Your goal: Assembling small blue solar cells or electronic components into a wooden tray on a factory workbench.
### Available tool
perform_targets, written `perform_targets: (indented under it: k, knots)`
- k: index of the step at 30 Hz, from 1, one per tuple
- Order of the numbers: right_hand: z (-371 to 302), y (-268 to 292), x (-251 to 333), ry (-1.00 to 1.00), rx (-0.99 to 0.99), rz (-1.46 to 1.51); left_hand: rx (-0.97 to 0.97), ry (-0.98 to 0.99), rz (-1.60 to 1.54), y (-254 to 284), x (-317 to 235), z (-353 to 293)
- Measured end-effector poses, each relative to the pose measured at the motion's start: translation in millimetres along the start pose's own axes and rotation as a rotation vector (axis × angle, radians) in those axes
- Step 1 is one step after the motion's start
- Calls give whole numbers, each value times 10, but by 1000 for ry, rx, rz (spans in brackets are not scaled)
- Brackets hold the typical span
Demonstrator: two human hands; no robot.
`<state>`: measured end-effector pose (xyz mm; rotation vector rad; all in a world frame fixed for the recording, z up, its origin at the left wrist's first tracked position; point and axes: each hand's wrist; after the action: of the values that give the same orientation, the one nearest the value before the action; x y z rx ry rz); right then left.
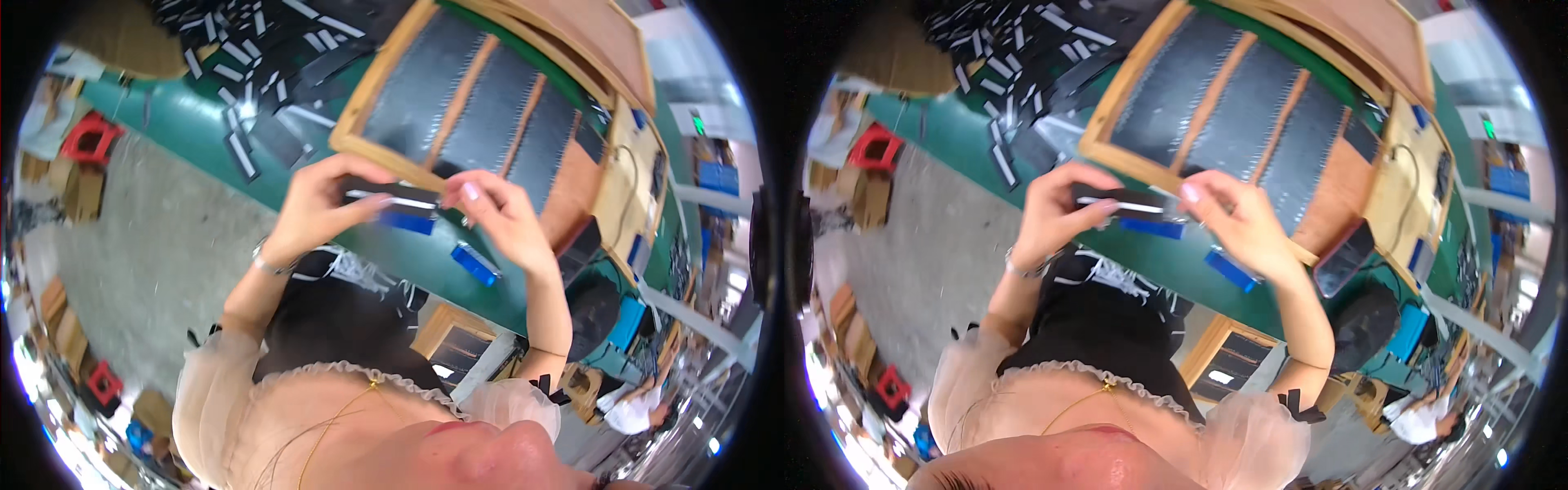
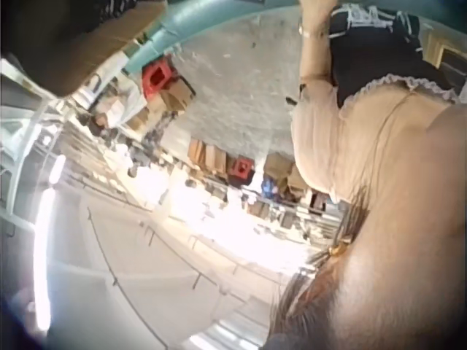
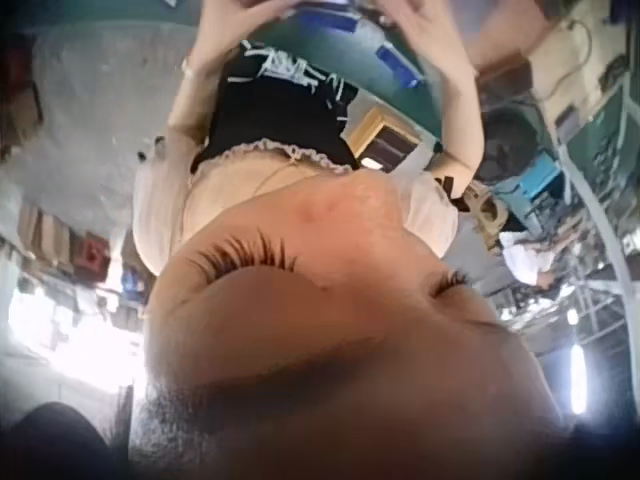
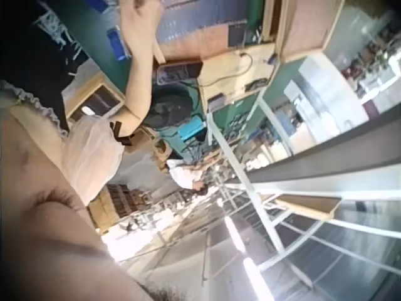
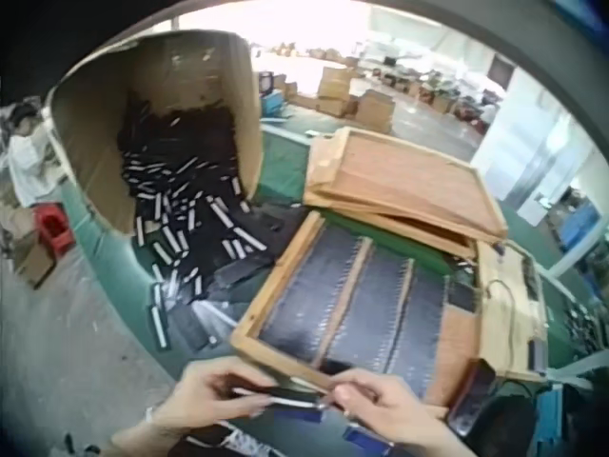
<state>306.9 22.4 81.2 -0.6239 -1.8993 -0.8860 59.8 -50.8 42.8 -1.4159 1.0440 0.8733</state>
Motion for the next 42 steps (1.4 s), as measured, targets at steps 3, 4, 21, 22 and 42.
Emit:
perform_targets:
  k: [3,4,21,22,42]
  knots:
    - [57,-306,-36,-23,105,40,56,12,-115,-43,33,71]
    - [64,-374,-89,-124,99,260,25,-97,-195,-85,105,44]
    - [-62,-1039,-250,882,-537,-715,174,-53,-304,346,336,-477]
    - [-90,-1060,-264,880,-472,-670,208,-40,-316,369,357,-508]
    - [-159,-991,-751,460,-597,-716,-181,-165,-193,752,491,-567]
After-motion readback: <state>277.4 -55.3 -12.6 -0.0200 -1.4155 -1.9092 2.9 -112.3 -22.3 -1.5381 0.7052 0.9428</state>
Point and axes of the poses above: each hand's wrist, its own z-axis towards the middle knuckle, its own y-axis out of the back of the hand, x = y × z, and after that the axes turned 7 degrees about -z, right-handed
